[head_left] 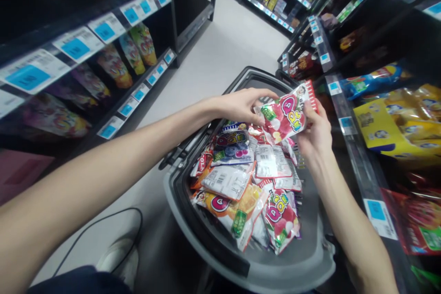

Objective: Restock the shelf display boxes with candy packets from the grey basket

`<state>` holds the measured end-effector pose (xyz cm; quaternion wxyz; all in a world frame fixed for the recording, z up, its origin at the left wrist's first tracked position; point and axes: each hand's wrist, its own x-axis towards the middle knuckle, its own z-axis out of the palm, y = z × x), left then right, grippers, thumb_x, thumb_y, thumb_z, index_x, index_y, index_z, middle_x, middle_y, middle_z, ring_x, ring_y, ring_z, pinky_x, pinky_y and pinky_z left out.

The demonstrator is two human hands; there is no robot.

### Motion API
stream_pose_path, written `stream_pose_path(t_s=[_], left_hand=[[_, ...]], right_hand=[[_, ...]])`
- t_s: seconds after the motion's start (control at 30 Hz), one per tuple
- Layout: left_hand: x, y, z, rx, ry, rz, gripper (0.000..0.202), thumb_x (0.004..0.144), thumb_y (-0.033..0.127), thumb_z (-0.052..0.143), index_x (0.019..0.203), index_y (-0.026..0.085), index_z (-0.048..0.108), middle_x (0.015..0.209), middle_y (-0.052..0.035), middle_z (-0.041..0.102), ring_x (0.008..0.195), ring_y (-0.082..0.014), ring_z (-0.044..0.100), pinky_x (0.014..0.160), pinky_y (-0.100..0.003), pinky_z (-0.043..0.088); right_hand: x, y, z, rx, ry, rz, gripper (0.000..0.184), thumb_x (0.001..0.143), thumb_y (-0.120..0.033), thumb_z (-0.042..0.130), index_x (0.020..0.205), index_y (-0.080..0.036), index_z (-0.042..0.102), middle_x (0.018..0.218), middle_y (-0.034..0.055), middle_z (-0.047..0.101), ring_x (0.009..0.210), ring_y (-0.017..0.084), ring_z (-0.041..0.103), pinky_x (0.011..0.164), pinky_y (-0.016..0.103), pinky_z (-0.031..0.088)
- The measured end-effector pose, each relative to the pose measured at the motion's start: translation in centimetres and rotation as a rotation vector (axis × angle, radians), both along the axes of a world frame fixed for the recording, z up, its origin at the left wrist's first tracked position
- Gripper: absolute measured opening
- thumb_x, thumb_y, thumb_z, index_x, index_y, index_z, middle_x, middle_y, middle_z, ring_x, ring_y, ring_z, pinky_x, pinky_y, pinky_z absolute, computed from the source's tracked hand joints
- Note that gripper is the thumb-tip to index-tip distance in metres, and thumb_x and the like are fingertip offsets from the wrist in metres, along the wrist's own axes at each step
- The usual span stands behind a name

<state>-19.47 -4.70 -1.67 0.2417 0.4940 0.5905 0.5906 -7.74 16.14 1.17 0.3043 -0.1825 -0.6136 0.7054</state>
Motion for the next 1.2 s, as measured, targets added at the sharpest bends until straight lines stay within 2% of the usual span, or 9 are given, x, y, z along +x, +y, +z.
stream_pose_path(t_s=[0.07, 0.13, 0.23, 0.3, 0.43, 0.57, 0.77, 0.93, 1.2], left_hand=[[0.2, -0.2, 0.3, 0.053, -0.074, 0.032, 0.075, 0.067, 0.021, 0.085, 0.138, 0.02, 0.062, 0.092, -0.0065, 0.072, 0.084, -0.0214, 0.069, 0.08, -0.033, 0.057], [0.4, -0.5, 0.6, 0.092, -0.164, 0.154, 0.065, 0.075, 0.021, 0.081, 0.137, 0.02, 0.06, 0.096, -0.0067, 0.071, 0.087, -0.02, 0.069, 0.082, -0.032, 0.058], [0.3, -0.8, 1.0, 0.134, -0.298, 0.397, 0.051, 0.089, 0.024, 0.072, 0.137, 0.022, 0.056, 0.099, -0.0067, 0.068, 0.09, -0.0185, 0.068, 0.083, -0.032, 0.059], [0.1, -0.9, 1.0, 0.149, -0.346, 0.478, 0.046, 0.094, 0.028, 0.071, 0.137, 0.022, 0.055, 0.101, -0.007, 0.068, 0.09, -0.0183, 0.068, 0.083, -0.033, 0.06], [-0.1, -1.0, 0.8, 0.184, -0.329, 0.418, 0.065, 0.084, 0.026, 0.083, 0.142, 0.022, 0.055, 0.112, -0.0097, 0.069, 0.094, -0.0192, 0.07, 0.086, -0.034, 0.06], [0.2, -1.3, 1.0, 0.218, -0.255, 0.329, 0.082, 0.069, 0.019, 0.089, 0.146, 0.02, 0.059, 0.12, -0.0127, 0.07, 0.103, -0.0228, 0.071, 0.09, -0.032, 0.06], [0.2, -1.2, 0.8, 0.204, -0.257, 0.319, 0.089, 0.066, 0.014, 0.082, 0.151, 0.019, 0.058, 0.124, -0.0142, 0.07, 0.103, -0.0232, 0.071, 0.09, -0.034, 0.06], [0.0, -0.7, 0.3, 0.216, -0.249, 0.357, 0.084, 0.067, 0.013, 0.079, 0.149, 0.017, 0.06, 0.118, -0.0135, 0.073, 0.104, -0.0248, 0.071, 0.093, -0.037, 0.061], [0.4, -0.5, 0.6, 0.228, -0.244, 0.405, 0.082, 0.066, 0.016, 0.081, 0.145, 0.012, 0.06, 0.122, -0.0156, 0.073, 0.1, -0.0241, 0.072, 0.086, -0.036, 0.062]], right_hand=[[0.1, 0.1, 0.2, 0.07, 0.017, 0.052, 0.048, 0.066, -0.041, 0.093, 0.103, -0.021, 0.07, 0.104, 0.0007, 0.074, 0.092, 0.017, 0.072, 0.08, 0.032, 0.065], [0.3, 0.1, 0.5, 0.145, 0.001, 0.09, 0.049, 0.065, -0.045, 0.094, 0.1, -0.019, 0.072, 0.102, 0.0022, 0.074, 0.087, 0.017, 0.071, 0.077, 0.033, 0.065], [0.6, 0.0, 0.9, 0.226, -0.116, 0.142, 0.051, 0.057, -0.045, 0.099, 0.091, -0.017, 0.075, 0.09, 0.004, 0.073, 0.069, 0.015, 0.065, 0.057, 0.028, 0.06], [0.8, -0.2, 1.0, 0.245, -0.14, 0.163, 0.05, 0.058, -0.047, 0.099, 0.089, -0.016, 0.075, 0.083, 0.0036, 0.071, 0.06, 0.012, 0.059, 0.049, 0.024, 0.054], [0.8, 0.0, 0.9, 0.238, -0.025, 0.127, 0.051, 0.065, -0.049, 0.097, 0.096, -0.016, 0.074, 0.09, 0.0045, 0.071, 0.068, 0.014, 0.064, 0.06, 0.028, 0.061], [0.5, 0.8, 0.8, 0.242, 0.001, 0.082, 0.054, 0.06, -0.049, 0.098, 0.097, -0.016, 0.075, 0.095, 0.0052, 0.074, 0.076, 0.018, 0.068, 0.071, 0.037, 0.066], [0.4, 0.6, 1.0, 0.185, 0.033, 0.031, 0.05, 0.054, -0.042, 0.1, 0.091, -0.016, 0.077, 0.091, 0.0057, 0.074, 0.076, 0.02, 0.069, 0.074, 0.043, 0.067], [0.5, -0.2, 1.4, 0.17, 0.049, -0.02, 0.046, 0.051, -0.038, 0.099, 0.086, -0.016, 0.08, 0.089, 0.0076, 0.075, 0.074, 0.02, 0.066, 0.069, 0.04, 0.066], [1.1, -0.7, 2.2, 0.201, 0.113, -0.017, 0.039, 0.06, -0.031, 0.098, 0.091, -0.014, 0.082, 0.095, 0.0099, 0.077, 0.074, 0.019, 0.069, 0.08, 0.043, 0.067]])
